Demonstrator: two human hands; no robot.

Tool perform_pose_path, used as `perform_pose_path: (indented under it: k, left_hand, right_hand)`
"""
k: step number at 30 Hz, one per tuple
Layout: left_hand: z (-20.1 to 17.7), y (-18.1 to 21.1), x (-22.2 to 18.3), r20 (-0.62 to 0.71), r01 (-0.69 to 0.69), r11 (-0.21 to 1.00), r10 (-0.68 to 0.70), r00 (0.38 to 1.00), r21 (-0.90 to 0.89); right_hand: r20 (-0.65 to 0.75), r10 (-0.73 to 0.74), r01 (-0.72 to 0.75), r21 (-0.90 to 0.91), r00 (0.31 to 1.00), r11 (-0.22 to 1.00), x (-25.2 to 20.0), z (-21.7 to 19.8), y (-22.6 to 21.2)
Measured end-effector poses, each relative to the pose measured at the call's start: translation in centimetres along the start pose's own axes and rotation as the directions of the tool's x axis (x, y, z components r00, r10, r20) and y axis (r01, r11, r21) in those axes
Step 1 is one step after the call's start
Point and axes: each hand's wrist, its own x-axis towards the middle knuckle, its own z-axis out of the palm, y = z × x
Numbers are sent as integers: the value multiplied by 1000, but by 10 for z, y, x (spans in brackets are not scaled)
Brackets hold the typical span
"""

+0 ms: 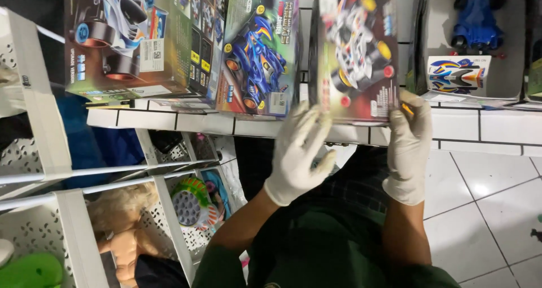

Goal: Assembling a plastic model toy car by detaching components from a sprue and fitting them together.

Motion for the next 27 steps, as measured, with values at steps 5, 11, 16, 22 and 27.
perform_pose_path:
  k: [5,11,16,22,27]
  left_hand:
    - [-32,-4,13,-127,-39,993,54,990,114]
    - [-52,-18,26,94,62,898,-113,989,436]
    - [-52,-39,21,24,24,854,-43,999,520]
    - [-42,-52,20,-45,27,839,-4,999,543]
    - [-16,-39,-6,-175,-40,949,99,980,314]
  right_hand:
    - [97,-266,270,-29,959,962,-1,50,-25]
    - [380,-192,136,169,905,976,-14,88,-91]
    - [278,-260,366,-458,925,810,12,4,-50]
    - [106,-58,121,-866,993,485,39,-73,-53]
    - [82,-330,251,-823,940,509,41,-71,-15]
